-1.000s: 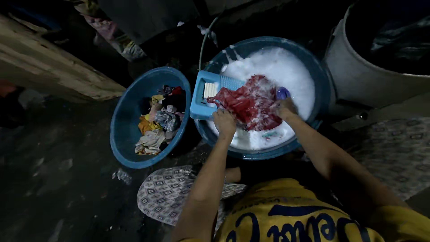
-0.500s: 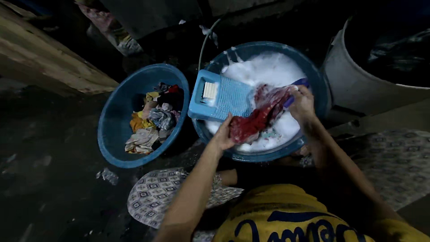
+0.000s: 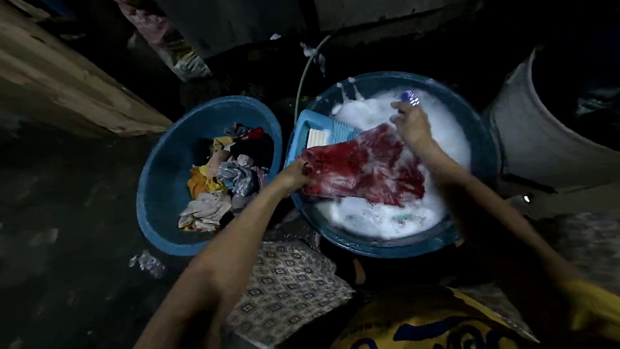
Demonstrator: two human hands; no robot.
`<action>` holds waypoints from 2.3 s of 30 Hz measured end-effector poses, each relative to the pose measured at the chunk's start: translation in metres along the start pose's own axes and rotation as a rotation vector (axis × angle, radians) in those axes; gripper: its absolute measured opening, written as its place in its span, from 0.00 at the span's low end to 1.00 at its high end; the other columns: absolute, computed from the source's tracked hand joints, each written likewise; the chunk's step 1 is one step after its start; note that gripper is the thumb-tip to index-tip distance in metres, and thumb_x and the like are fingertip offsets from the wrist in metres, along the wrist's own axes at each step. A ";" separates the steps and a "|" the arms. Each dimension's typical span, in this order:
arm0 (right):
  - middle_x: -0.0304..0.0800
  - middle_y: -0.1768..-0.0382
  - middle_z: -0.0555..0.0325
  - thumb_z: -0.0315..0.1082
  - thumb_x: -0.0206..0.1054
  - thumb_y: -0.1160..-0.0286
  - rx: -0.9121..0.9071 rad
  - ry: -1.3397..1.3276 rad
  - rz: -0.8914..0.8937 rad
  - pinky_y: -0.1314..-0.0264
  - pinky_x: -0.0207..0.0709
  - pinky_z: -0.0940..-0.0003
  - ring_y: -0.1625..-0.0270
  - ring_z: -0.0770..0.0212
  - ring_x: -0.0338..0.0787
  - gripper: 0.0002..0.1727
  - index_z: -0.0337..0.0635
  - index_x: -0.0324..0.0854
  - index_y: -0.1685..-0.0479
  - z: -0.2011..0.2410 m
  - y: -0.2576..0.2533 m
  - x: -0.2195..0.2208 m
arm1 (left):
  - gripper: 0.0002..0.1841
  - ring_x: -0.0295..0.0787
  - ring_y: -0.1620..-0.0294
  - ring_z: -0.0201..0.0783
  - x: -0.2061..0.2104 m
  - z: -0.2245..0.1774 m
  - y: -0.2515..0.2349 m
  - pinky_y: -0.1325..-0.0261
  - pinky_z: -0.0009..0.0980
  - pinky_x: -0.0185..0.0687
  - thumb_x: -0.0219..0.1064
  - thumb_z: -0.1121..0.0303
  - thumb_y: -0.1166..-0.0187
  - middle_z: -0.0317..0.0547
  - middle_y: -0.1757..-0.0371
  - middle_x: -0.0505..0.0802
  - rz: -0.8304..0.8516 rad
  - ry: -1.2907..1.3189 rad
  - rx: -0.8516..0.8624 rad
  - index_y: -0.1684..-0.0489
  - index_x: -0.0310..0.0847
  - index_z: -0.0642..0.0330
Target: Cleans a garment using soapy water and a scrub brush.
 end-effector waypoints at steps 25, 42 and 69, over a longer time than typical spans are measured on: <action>0.89 0.47 0.35 0.36 0.66 0.16 -0.015 0.052 0.400 0.51 0.83 0.32 0.50 0.34 0.91 0.13 0.43 0.82 0.38 -0.044 0.051 0.113 | 0.40 0.93 0.56 0.53 -0.003 0.009 0.003 0.51 0.51 0.91 0.71 0.79 0.24 0.65 0.49 0.89 0.085 -0.211 -0.223 0.11 0.54 0.51; 0.91 0.53 0.39 0.33 0.70 0.21 -0.032 0.087 0.428 0.51 0.84 0.34 0.52 0.38 0.92 0.10 0.42 0.85 0.47 -0.019 0.050 0.076 | 0.42 0.94 0.54 0.58 0.007 0.006 -0.003 0.49 0.53 0.91 0.75 0.79 0.28 0.69 0.42 0.88 0.112 -0.251 -0.209 0.13 0.55 0.50; 0.94 0.68 0.76 0.41 0.67 0.25 -0.130 -0.701 1.129 0.66 0.81 0.84 0.69 0.82 0.88 0.08 0.52 0.91 0.65 -0.053 0.093 0.077 | 0.52 0.94 0.53 0.48 0.011 0.028 0.011 0.50 0.41 0.93 0.69 0.91 0.33 0.63 0.44 0.89 0.183 0.252 -0.019 0.07 0.42 0.50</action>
Point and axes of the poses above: each hand's wrist, its own y-axis away from the middle knuckle, its own x-axis out of the palm, z = x × y, the point moved 4 cm from there along -y, towards the middle knuckle
